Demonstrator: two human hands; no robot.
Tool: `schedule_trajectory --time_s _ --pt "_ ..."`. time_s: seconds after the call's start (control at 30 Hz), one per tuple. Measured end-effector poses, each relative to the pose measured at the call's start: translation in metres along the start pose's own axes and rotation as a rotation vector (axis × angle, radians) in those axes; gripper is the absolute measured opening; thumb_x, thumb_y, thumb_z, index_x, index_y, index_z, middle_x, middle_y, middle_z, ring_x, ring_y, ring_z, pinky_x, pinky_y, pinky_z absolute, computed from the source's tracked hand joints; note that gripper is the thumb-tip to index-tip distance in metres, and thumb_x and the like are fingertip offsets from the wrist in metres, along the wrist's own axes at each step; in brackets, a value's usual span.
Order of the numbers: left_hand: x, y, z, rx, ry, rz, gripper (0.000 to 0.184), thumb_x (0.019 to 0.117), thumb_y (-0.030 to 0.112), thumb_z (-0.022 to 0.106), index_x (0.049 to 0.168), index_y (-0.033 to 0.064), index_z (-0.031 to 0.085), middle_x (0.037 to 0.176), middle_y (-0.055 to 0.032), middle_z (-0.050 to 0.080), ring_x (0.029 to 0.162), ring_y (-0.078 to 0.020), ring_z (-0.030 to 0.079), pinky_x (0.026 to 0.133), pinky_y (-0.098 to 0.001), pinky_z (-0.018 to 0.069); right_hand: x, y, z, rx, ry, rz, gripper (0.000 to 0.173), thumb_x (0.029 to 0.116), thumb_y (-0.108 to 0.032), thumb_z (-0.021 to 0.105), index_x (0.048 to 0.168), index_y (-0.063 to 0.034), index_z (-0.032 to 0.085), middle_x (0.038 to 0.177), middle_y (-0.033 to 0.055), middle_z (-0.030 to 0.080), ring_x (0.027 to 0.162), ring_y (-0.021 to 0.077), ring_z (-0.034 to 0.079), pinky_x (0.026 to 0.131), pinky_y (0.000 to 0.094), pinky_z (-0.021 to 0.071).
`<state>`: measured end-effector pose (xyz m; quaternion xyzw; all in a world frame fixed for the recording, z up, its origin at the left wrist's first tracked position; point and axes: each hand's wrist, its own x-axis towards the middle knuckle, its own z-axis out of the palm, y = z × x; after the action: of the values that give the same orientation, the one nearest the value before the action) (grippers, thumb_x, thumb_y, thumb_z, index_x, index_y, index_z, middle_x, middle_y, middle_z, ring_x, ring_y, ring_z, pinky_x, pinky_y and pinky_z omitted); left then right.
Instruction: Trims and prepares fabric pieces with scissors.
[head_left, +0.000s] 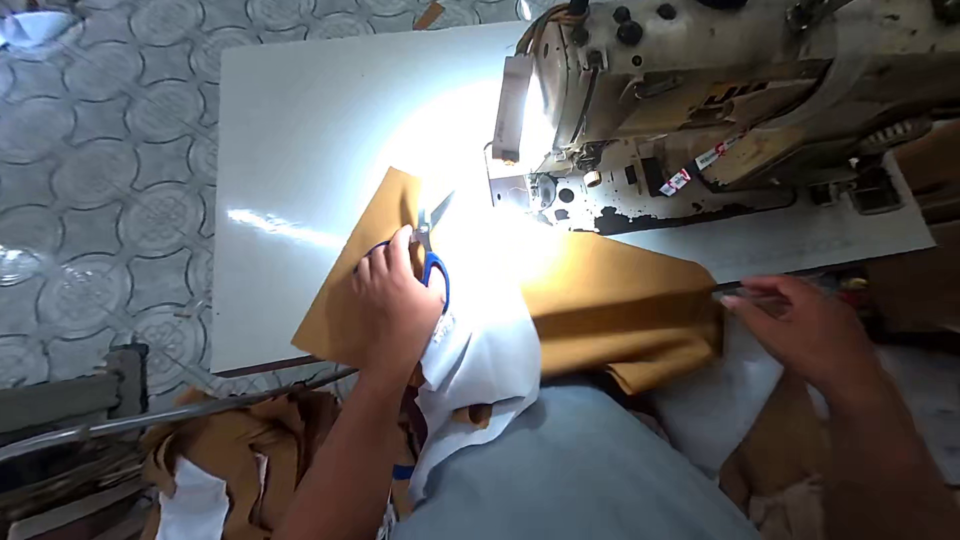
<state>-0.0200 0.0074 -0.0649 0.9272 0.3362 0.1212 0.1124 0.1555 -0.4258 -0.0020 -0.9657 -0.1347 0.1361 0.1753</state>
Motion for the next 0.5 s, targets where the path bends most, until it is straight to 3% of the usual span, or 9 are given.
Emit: schedule_trajectory --time_s 0.07,0.2,0.27,0.3,0.37,0.43,0.47,0.5 --pt "-0.006 -0.012 -0.003 -0.028 0.008 -0.01 0.063 0.0916 0.034 0.065 0.149 0.0126 0.05 0.132 -0.0261 0.06 0.124 -0.0486 0.055 0.101 -0.0668 0.0416 0.004 -0.047 0.022 0.058 0.095 -0.26 0.036 0.103 -0.031 0.061 0.124 -0.0021 0.068 0.116 0.0181 0.07 0.107 0.0306 0.069 0.093 0.0538 0.0575" --pt "-0.028 -0.054 -0.013 -0.059 0.074 0.046 0.062 0.0909 0.031 0.064 0.146 0.0047 0.052 0.13 -0.0287 0.062 0.122 -0.051 0.057 0.103 -0.0679 0.0413 0.039 -0.167 0.098 0.113 0.134 -0.853 0.029 0.1009 -0.023 0.055 0.117 -0.011 0.076 0.116 0.008 0.073 0.112 0.0229 0.068 0.098 0.0438 0.0554" --pt "-0.036 -0.072 -0.015 -0.036 0.107 0.025 0.061 0.0915 0.034 0.064 0.143 0.0024 0.054 0.129 -0.0292 0.063 0.121 -0.0503 0.058 0.104 -0.0659 0.0412 0.059 -0.22 0.128 0.082 0.043 -1.035 0.035 0.1048 -0.026 0.052 0.131 -0.013 0.07 0.136 0.0068 0.067 0.127 0.0223 0.063 0.108 0.043 0.0501" --pt "-0.04 -0.078 -0.014 -0.032 0.125 0.012 0.061 0.093 0.037 0.063 0.142 0.0012 0.054 0.128 -0.0291 0.063 0.121 -0.0497 0.058 0.105 -0.0641 0.0414 0.067 -0.238 0.136 0.022 -0.063 -1.068 0.042 0.1077 -0.031 0.047 0.143 -0.0137 0.062 0.148 0.0068 0.059 0.136 0.0233 0.055 0.114 0.0448 0.0432" --pt "-0.043 -0.084 -0.013 -0.034 0.154 -0.004 0.062 0.0951 0.042 0.063 0.141 0.0008 0.055 0.127 -0.0282 0.064 0.12 -0.048 0.059 0.105 -0.0615 0.0422 0.075 -0.245 0.146 -0.092 -0.179 -1.09 0.055 0.109 -0.043 0.041 0.154 -0.0121 0.049 0.16 0.0084 0.045 0.146 0.0263 0.044 0.121 0.0503 0.0325" --pt "-0.041 -0.085 -0.013 -0.03 0.167 -0.004 0.063 0.0947 0.044 0.063 0.141 0.0017 0.056 0.124 -0.0273 0.065 0.118 -0.0481 0.06 0.103 -0.0612 0.0433 0.073 -0.212 0.137 -0.149 -0.123 -1.049 0.061 0.1069 -0.051 0.038 0.151 -0.0122 0.053 0.158 0.0079 0.049 0.146 0.0254 0.045 0.122 0.0515 0.0318" --pt "-0.04 -0.085 -0.013 -0.029 0.159 -0.005 0.063 0.0949 0.045 0.063 0.141 0.0025 0.056 0.124 -0.0268 0.065 0.118 -0.048 0.06 0.103 -0.0609 0.0433 0.073 -0.185 0.125 -0.16 -0.05 -0.973 0.061 0.1055 -0.054 0.038 0.144 -0.0124 0.06 0.153 0.0075 0.055 0.143 0.0258 0.049 0.12 0.0514 0.036" --pt "-0.039 -0.085 -0.013 -0.033 0.153 -0.002 0.063 0.0947 0.045 0.063 0.141 0.0029 0.056 0.124 -0.0267 0.065 0.117 -0.0479 0.06 0.102 -0.061 0.0434 0.076 -0.154 0.11 -0.181 0.002 -0.864 0.062 0.1051 -0.054 0.037 0.145 -0.0129 0.06 0.153 0.0077 0.054 0.143 0.0265 0.048 0.12 0.0511 0.0362"
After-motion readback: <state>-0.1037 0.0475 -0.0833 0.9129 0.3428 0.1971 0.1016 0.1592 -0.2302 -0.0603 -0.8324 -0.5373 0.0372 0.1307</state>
